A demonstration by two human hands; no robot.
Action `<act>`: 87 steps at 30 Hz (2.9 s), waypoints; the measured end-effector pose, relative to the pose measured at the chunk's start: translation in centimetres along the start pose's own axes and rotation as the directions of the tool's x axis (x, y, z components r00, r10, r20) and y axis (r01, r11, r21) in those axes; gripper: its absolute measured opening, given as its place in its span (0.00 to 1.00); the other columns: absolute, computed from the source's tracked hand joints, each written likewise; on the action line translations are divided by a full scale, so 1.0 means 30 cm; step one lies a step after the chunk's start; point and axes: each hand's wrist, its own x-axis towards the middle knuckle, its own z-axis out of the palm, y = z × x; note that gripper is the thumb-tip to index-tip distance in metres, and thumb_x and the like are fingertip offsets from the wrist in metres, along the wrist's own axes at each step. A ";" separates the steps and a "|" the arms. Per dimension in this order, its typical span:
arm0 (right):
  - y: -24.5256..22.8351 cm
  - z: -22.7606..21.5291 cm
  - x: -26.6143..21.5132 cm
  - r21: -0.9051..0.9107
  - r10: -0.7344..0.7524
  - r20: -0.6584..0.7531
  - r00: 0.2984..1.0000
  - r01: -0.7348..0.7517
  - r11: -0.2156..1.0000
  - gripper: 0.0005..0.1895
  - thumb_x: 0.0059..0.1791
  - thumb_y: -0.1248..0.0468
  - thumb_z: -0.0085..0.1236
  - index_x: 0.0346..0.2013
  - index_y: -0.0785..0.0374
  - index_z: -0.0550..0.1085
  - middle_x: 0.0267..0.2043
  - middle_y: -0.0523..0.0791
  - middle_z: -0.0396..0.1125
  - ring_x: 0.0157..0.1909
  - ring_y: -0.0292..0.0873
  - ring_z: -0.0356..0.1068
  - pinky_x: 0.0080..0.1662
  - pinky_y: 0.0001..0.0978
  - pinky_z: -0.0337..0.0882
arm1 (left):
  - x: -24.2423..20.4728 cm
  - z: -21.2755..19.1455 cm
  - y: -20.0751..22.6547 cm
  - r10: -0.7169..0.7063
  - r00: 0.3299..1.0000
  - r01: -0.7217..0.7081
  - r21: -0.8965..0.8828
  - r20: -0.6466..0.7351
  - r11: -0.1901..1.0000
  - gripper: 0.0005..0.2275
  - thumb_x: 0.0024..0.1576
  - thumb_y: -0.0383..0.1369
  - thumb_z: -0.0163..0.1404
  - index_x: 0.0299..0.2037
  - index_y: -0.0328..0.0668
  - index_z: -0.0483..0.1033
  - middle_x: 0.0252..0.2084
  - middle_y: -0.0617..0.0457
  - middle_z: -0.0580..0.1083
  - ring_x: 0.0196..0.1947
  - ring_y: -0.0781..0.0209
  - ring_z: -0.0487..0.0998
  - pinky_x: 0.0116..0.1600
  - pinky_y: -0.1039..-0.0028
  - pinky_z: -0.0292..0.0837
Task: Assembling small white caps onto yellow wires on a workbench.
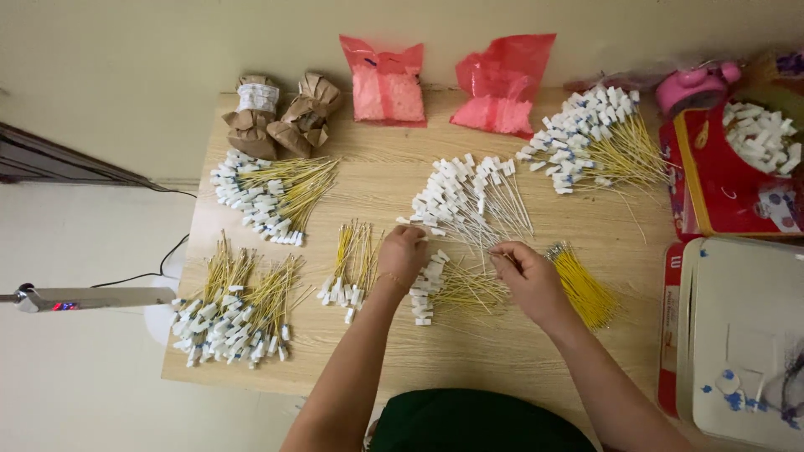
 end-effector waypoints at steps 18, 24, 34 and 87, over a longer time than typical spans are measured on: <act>-0.155 0.046 -0.071 -0.224 -0.337 0.084 0.938 0.347 0.911 0.05 0.49 0.63 0.62 0.38 0.58 0.81 0.28 0.50 0.72 0.33 0.51 0.75 0.37 0.41 0.74 | -0.274 -0.403 0.309 -0.090 0.965 0.262 -0.909 0.246 0.324 0.08 0.60 0.28 0.57 0.47 0.35 0.81 0.35 0.48 0.81 0.35 0.64 0.81 0.42 0.74 0.82; -0.182 0.030 -0.099 -0.240 -0.319 0.069 0.945 0.326 0.914 0.05 0.49 0.61 0.62 0.36 0.56 0.82 0.26 0.48 0.72 0.30 0.48 0.75 0.35 0.38 0.73 | -0.278 -0.358 0.283 -0.052 0.947 0.320 -0.947 0.318 0.032 0.09 0.64 0.29 0.51 0.49 0.31 0.78 0.38 0.48 0.79 0.36 0.60 0.84 0.42 0.73 0.85; -0.161 0.033 -0.098 -0.335 -0.364 0.081 0.928 0.369 0.867 0.04 0.48 0.59 0.63 0.34 0.53 0.81 0.28 0.45 0.73 0.35 0.48 0.77 0.37 0.38 0.75 | -0.289 -0.323 0.268 -0.052 0.948 0.316 -0.947 0.314 0.049 0.09 0.63 0.29 0.52 0.48 0.31 0.78 0.40 0.47 0.80 0.37 0.58 0.84 0.44 0.70 0.84; 0.092 -0.007 0.017 -0.231 0.180 0.010 0.984 -0.173 0.957 0.15 0.57 0.50 0.46 0.52 0.53 0.67 0.50 0.55 0.75 0.56 0.63 0.72 0.55 0.62 0.70 | 0.066 0.093 0.075 0.121 0.993 -0.122 0.137 0.014 0.983 0.07 0.54 0.36 0.57 0.42 0.55 0.82 0.42 0.50 0.74 0.43 0.46 0.81 0.47 0.63 0.81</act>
